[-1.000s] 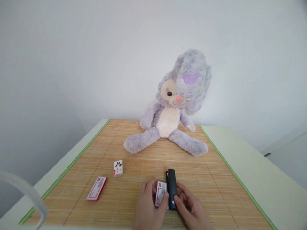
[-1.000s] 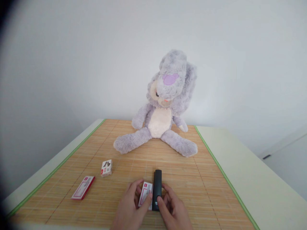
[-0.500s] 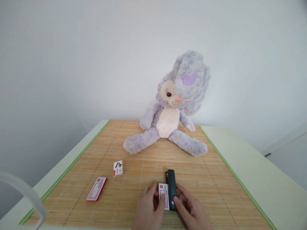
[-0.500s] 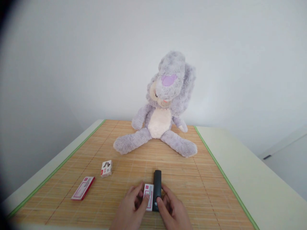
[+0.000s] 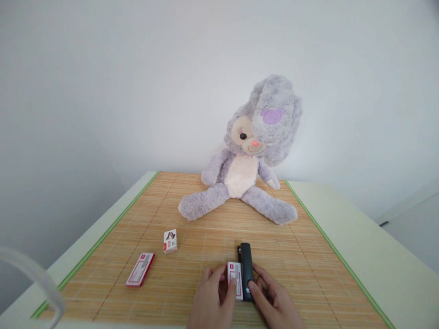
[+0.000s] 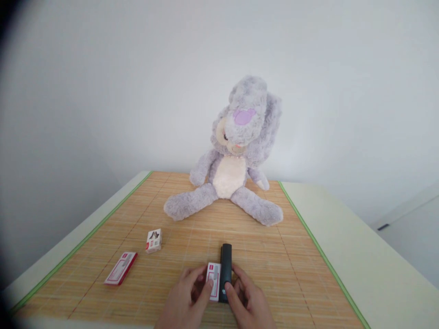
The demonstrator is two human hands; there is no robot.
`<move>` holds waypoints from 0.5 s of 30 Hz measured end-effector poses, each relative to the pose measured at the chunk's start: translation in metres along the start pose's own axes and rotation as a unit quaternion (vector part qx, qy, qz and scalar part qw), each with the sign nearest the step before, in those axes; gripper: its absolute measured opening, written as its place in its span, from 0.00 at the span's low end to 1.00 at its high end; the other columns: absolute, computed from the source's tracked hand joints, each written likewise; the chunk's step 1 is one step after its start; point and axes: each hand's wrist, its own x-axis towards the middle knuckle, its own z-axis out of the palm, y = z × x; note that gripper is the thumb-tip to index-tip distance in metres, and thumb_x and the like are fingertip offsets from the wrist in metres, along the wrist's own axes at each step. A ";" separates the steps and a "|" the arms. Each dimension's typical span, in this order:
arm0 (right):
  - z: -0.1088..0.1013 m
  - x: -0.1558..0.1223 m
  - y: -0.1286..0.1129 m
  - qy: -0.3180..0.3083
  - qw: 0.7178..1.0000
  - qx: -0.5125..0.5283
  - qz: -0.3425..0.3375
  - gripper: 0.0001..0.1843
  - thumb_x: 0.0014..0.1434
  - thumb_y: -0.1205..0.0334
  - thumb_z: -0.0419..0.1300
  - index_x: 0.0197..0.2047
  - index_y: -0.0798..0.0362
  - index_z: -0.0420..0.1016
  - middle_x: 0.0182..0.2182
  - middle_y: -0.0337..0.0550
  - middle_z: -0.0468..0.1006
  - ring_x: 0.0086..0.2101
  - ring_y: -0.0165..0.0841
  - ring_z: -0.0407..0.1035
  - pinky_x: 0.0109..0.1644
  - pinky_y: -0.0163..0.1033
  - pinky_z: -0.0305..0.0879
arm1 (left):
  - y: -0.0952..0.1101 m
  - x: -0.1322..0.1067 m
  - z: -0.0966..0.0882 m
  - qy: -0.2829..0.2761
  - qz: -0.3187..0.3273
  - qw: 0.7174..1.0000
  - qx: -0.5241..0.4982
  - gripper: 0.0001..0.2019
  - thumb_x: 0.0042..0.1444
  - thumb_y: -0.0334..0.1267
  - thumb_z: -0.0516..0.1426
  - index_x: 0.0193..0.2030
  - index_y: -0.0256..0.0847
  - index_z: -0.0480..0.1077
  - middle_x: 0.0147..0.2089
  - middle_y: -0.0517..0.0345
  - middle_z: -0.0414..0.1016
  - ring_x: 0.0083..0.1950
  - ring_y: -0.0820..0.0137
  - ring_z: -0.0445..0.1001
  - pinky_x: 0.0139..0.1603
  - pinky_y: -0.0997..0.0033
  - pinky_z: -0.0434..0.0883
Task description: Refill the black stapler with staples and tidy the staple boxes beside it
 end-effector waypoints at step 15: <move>-0.001 0.001 0.002 0.008 1.000 0.003 -0.001 0.38 0.70 0.37 0.55 0.71 0.57 0.67 0.28 0.36 0.67 0.30 0.35 0.64 0.36 0.40 0.61 | -0.046 -0.007 -0.088 0.250 0.044 0.951 0.175 0.23 0.61 0.57 0.53 0.53 0.45 0.78 0.53 0.48 0.77 0.57 0.54 0.74 0.64 0.51 0.69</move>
